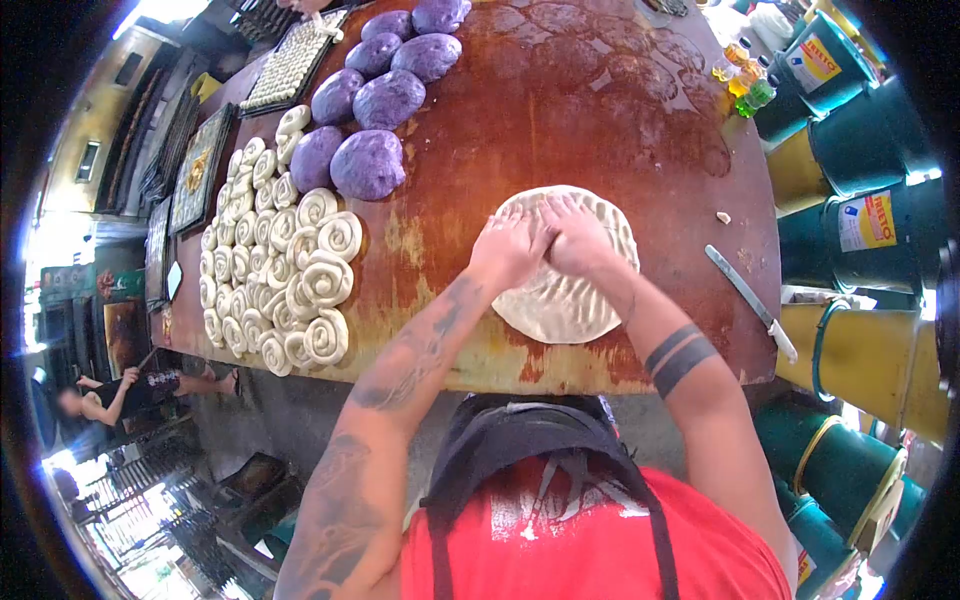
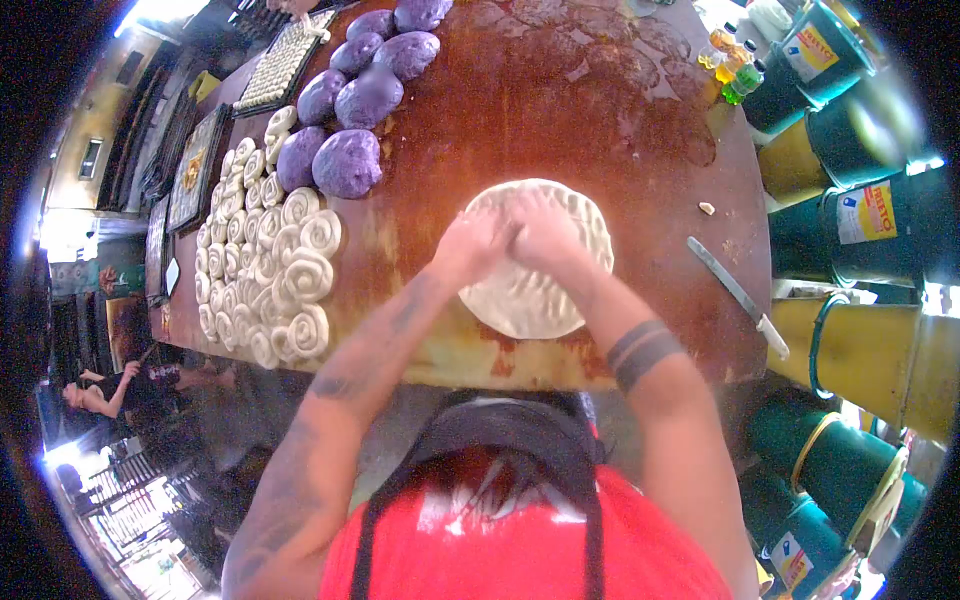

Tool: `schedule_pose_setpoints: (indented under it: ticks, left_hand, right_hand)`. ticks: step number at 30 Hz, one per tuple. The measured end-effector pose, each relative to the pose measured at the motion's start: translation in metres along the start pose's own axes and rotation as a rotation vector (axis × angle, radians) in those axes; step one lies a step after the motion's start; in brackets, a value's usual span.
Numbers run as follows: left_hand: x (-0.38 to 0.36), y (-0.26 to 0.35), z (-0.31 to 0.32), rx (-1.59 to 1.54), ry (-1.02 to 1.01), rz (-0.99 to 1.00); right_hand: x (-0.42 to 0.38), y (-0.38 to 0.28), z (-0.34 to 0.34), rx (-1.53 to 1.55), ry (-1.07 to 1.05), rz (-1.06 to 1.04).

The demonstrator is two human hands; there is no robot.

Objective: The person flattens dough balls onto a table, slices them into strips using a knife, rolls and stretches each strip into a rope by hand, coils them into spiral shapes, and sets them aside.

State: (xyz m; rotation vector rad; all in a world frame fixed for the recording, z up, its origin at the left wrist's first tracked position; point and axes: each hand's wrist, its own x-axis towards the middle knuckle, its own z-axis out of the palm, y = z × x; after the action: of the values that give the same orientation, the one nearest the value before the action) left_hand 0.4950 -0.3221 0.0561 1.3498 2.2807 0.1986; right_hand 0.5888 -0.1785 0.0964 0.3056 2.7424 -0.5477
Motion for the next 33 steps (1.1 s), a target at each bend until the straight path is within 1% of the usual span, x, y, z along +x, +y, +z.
schedule_pose_setpoints:
  ticks: [1, 2, 3, 5, 8, 9, 11, 12, 15, 16, 17, 19, 20, 23, 24, 27, 28, 29, 31, 32, 33]
  left_hand:
    - [-0.018, 0.004, -0.006, -0.022, -0.023, -0.014]
    - [-0.032, -0.009, 0.017, 0.244, -0.038, 0.104]
    - [-0.062, -0.001, 0.017, -0.068, 0.177, 0.052]
    - [-0.059, -0.019, 0.042, 0.014, 0.351, 0.107]
    - [-0.050, -0.019, 0.008, 0.091, -0.050, 0.021]
    - [-0.053, -0.023, 0.005, 0.061, 0.015, 0.057]
    - [-0.079, -0.030, 0.018, -0.010, 0.133, 0.132]
    - [-0.094, -0.038, 0.041, 0.036, 0.228, 0.186]
    - [-0.100, -0.047, 0.041, 0.095, 0.150, 0.155]
    - [-0.097, -0.049, 0.034, 0.092, 0.114, 0.143]
    - [-0.095, -0.049, 0.027, 0.089, 0.078, 0.130]
    - [-0.097, -0.031, -0.013, -0.046, 0.003, -0.002]
    - [-0.101, -0.032, -0.013, -0.181, 0.045, 0.020]
    - [-0.114, -0.028, 0.032, -0.255, 0.367, 0.193]
    - [-0.113, -0.021, 0.039, -0.232, 0.375, 0.233]
    - [-0.112, 0.000, 0.041, -0.245, 0.323, 0.335]
    - [-0.112, 0.005, 0.045, -0.158, 0.176, 0.352]
    - [-0.115, 0.010, 0.054, -0.093, 0.154, 0.409]
    - [-0.124, 0.024, 0.053, 0.059, 0.117, 0.514]
    - [-0.119, 0.026, 0.049, 0.155, -0.045, 0.454]
    - [-0.113, 0.031, 0.036, 0.122, -0.075, 0.484]
  right_hand:
    - [-0.003, -0.012, 0.007, 0.027, -0.056, -0.032]
    - [-0.006, -0.024, 0.014, 0.055, -0.113, -0.063]
    - [-0.025, -0.028, 0.070, 0.038, 0.229, -0.108]
    - [-0.012, -0.031, 0.083, -0.050, 0.263, -0.110]
    - [0.000, -0.029, 0.052, 0.038, 0.025, -0.114]
    - [-0.001, -0.037, 0.047, 0.023, 0.011, -0.089]
    - [-0.019, -0.064, 0.052, -0.002, -0.028, -0.033]
    - [-0.032, -0.062, 0.091, -0.033, 0.195, -0.093]
    - [-0.019, -0.069, 0.093, -0.038, 0.293, -0.143]
    - [-0.021, -0.069, 0.083, 0.036, 0.243, -0.160]
    - [-0.022, -0.069, 0.086, 0.034, 0.228, -0.141]
    - [-0.025, -0.072, 0.087, 0.018, 0.189, -0.121]
    - [-0.045, -0.085, 0.092, -0.018, 0.138, -0.052]
    - [-0.035, -0.072, 0.174, -0.383, 0.438, -0.082]
    - [-0.064, -0.094, 0.089, -0.027, 0.096, -0.073]
    - [-0.104, -0.074, 0.096, 0.141, 0.155, 0.057]
    - [-0.117, -0.057, 0.143, 0.066, 0.380, 0.182]
    - [-0.131, -0.055, 0.147, 0.014, 0.344, 0.181]
    - [-0.141, -0.055, 0.142, -0.080, 0.287, 0.164]
    - [-0.140, -0.050, 0.138, -0.047, 0.288, 0.152]
    - [-0.141, -0.046, 0.141, -0.010, 0.336, 0.192]
